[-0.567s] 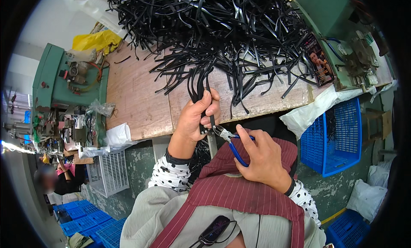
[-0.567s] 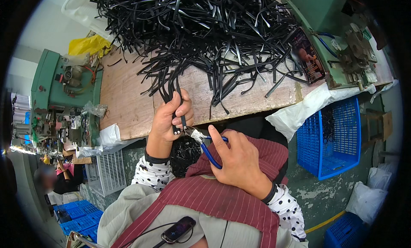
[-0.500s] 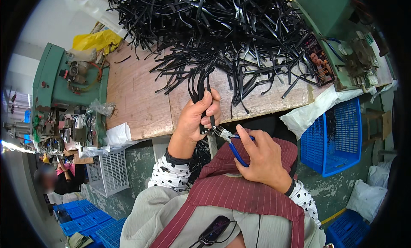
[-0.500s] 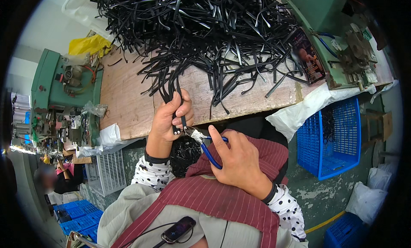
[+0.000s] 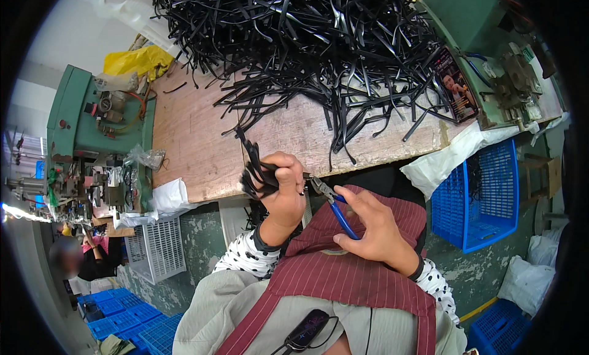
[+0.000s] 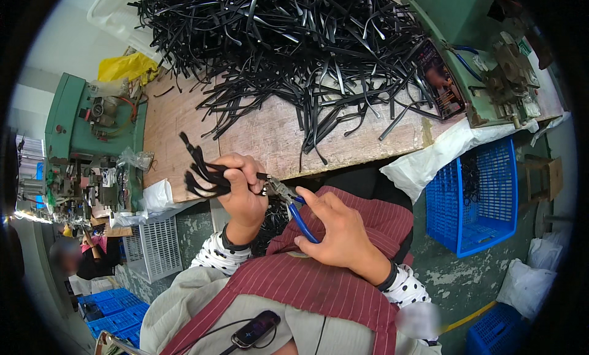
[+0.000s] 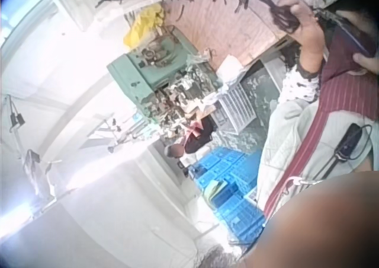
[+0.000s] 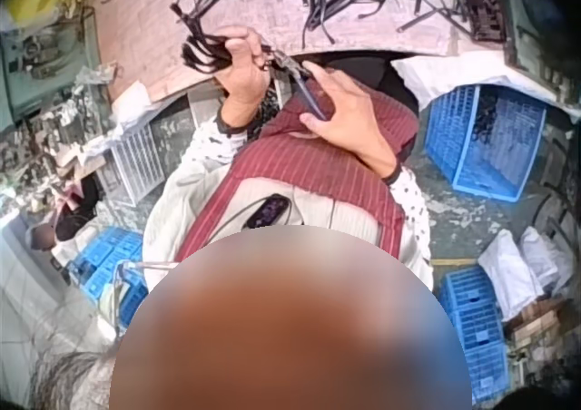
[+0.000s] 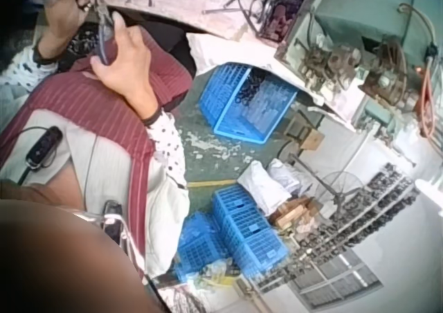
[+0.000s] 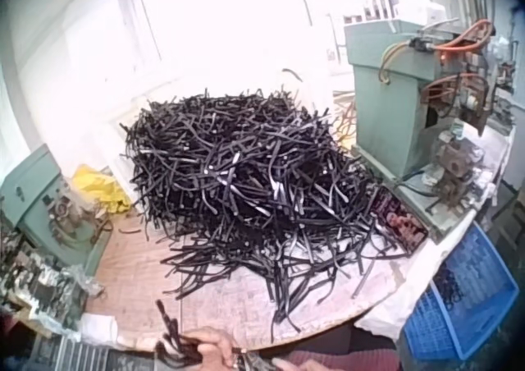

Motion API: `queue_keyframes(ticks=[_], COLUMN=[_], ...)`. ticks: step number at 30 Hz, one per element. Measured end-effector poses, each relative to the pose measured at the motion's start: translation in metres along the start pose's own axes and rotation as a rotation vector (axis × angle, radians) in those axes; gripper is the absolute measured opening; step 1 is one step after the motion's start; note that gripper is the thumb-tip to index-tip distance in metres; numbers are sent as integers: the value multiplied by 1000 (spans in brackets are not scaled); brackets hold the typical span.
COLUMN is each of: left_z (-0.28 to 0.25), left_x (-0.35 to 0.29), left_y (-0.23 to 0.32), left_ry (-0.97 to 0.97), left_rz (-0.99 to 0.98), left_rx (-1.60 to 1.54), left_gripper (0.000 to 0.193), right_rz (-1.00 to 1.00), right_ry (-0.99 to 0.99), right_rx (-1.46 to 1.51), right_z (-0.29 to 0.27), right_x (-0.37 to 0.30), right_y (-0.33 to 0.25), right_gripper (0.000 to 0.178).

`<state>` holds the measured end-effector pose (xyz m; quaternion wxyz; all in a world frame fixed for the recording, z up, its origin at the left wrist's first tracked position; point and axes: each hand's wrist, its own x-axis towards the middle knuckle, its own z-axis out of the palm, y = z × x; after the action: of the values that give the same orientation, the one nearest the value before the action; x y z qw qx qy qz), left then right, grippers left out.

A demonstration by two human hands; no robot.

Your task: The person repeatedly picks up black cables from a pile on a wooden table and uses blue-handled pliers to trim the ends. The trimmed pieces are dropped back onto the table. The process is continuous and repetitive throughout the clip.

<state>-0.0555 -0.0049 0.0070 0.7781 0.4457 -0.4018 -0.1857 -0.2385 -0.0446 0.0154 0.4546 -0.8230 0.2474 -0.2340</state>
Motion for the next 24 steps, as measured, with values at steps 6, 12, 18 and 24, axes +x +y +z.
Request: queue_keyframes(ticks=[6, 12, 18, 24], left_z=[3, 2, -15, 4], left_x=[-6, 8, 46, 97], left_y=[-1, 2, -40, -71], left_ry=[30, 143, -207, -921], left_rz=[21, -385, -273, 370], left_rx=[48, -166, 398, 1168], left_gripper=[27, 22, 18, 36], right_rz=[87, 179, 120, 54], right_ry=[-78, -90, -65, -50], right_rx=[79, 116, 63, 60], right_z=[-3, -2, -4, 1], right_x=[-1, -2, -8, -13], right_y=[0, 0, -1, 2], right_gripper=[78, 76, 79, 83])
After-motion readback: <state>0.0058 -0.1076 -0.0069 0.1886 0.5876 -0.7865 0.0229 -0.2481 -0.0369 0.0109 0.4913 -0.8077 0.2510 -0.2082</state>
